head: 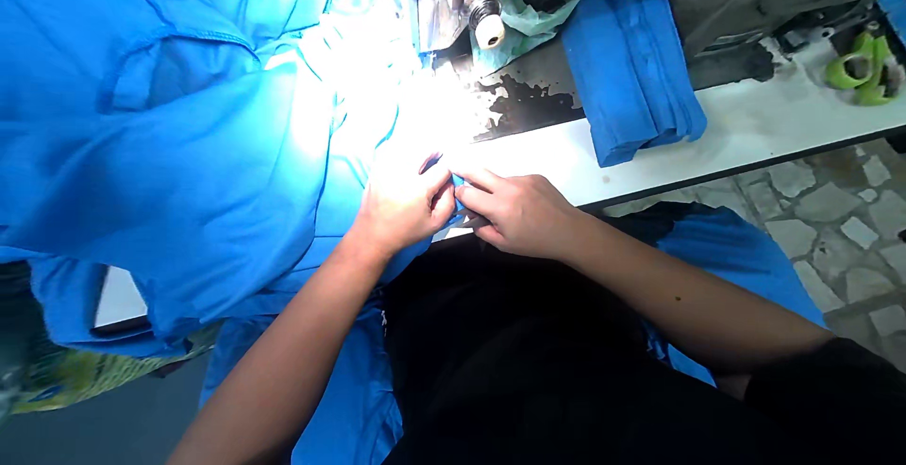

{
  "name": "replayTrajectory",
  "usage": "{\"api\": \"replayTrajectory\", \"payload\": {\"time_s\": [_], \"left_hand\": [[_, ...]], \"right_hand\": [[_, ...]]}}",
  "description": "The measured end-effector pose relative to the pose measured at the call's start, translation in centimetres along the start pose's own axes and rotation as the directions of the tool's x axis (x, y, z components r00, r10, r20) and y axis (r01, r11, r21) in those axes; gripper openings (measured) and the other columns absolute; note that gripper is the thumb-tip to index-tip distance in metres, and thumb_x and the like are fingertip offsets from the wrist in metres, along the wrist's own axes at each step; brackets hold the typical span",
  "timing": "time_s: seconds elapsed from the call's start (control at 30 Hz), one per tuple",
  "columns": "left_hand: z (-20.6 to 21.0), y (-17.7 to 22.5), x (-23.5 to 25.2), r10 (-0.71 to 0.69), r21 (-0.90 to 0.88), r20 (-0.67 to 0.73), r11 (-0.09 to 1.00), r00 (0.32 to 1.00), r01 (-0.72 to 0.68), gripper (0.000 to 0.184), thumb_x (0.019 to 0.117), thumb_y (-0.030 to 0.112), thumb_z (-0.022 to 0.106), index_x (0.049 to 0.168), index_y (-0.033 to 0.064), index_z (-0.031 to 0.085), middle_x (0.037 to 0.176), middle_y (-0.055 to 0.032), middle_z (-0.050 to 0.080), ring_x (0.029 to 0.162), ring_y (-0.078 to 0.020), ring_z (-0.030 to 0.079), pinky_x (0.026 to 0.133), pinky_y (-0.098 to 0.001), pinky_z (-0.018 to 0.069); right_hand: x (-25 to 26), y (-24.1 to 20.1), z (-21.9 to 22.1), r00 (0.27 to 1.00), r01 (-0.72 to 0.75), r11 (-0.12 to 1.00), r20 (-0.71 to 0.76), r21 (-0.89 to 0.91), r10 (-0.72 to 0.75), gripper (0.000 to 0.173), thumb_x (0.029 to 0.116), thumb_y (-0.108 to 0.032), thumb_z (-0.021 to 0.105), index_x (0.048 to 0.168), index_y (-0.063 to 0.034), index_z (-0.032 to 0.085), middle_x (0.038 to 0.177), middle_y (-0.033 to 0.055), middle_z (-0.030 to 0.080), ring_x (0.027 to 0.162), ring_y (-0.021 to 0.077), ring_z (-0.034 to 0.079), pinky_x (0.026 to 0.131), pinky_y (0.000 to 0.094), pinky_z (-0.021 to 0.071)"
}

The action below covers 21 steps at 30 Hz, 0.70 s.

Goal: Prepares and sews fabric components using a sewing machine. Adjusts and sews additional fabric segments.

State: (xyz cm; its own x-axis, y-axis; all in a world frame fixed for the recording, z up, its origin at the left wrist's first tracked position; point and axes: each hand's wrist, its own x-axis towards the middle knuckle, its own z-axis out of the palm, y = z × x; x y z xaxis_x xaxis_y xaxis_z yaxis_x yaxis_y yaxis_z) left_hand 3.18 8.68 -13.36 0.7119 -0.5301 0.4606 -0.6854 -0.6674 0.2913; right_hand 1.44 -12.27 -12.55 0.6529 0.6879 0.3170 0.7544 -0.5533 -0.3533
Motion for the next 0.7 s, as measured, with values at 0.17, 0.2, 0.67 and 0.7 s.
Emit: {"api": "replayTrajectory", "payload": {"time_s": [0.17,0.2,0.67,0.7], "left_hand": [[0.0,-0.5,0.4,-0.005,-0.005,0.031,1.0,1.0,0.005,0.031,0.0918,0.024,0.053,0.094,0.0041,0.076,0.111,-0.0221,0.073,0.107,-0.0375,0.07,0.088,-0.0536,0.052],[-0.1,-0.5,0.6,-0.012,-0.005,0.042,1.0,0.999,0.012,0.032,0.0919,0.024,0.052,0.095,0.0038,0.076,0.113,-0.0221,0.073,0.107,-0.0376,0.07,0.086,-0.0537,0.0526],[0.3,-3.1,2.8,-0.03,-0.129,0.07,0.991,0.997,0.039,0.029,0.0924,0.021,0.057,0.098,-0.0012,0.075,0.115,-0.0243,0.068,0.107,-0.0371,0.067,0.089,-0.0512,0.0513],[0.7,-3.6,2.9,-0.03,-0.12,0.071,0.992,0.997,0.039,0.03,0.0935,0.023,0.057,0.099,0.0002,0.075,0.115,-0.0233,0.068,0.108,-0.0369,0.066,0.09,-0.0522,0.0504]], "right_hand": [[0.3,0.0,-0.2,0.999,-0.034,0.999,0.018,0.002,0.034,0.019,0.0848,-0.015,0.067,0.101,-0.0057,0.072,0.118,0.0165,0.069,0.065,0.0257,0.068,0.046,0.0394,0.0499],[0.5,0.1,-0.2,0.999,-0.032,0.999,0.016,0.004,0.032,0.019,0.0854,-0.015,0.067,0.102,-0.0053,0.072,0.118,0.0165,0.07,0.065,0.0258,0.068,0.047,0.0393,0.0499],[-2.9,3.5,-9.2,0.884,-0.161,0.986,-0.437,0.047,0.165,0.027,0.0969,-0.004,0.049,0.112,0.0071,0.069,0.105,0.0212,0.066,0.09,0.0183,0.062,0.076,0.0271,0.0521],[-3.9,4.9,-10.6,0.837,-0.189,0.982,-0.521,0.016,0.17,0.026,0.0993,-0.004,0.048,0.111,0.0089,0.067,0.107,0.0219,0.066,0.093,0.0153,0.063,0.078,0.0246,0.052]]}}
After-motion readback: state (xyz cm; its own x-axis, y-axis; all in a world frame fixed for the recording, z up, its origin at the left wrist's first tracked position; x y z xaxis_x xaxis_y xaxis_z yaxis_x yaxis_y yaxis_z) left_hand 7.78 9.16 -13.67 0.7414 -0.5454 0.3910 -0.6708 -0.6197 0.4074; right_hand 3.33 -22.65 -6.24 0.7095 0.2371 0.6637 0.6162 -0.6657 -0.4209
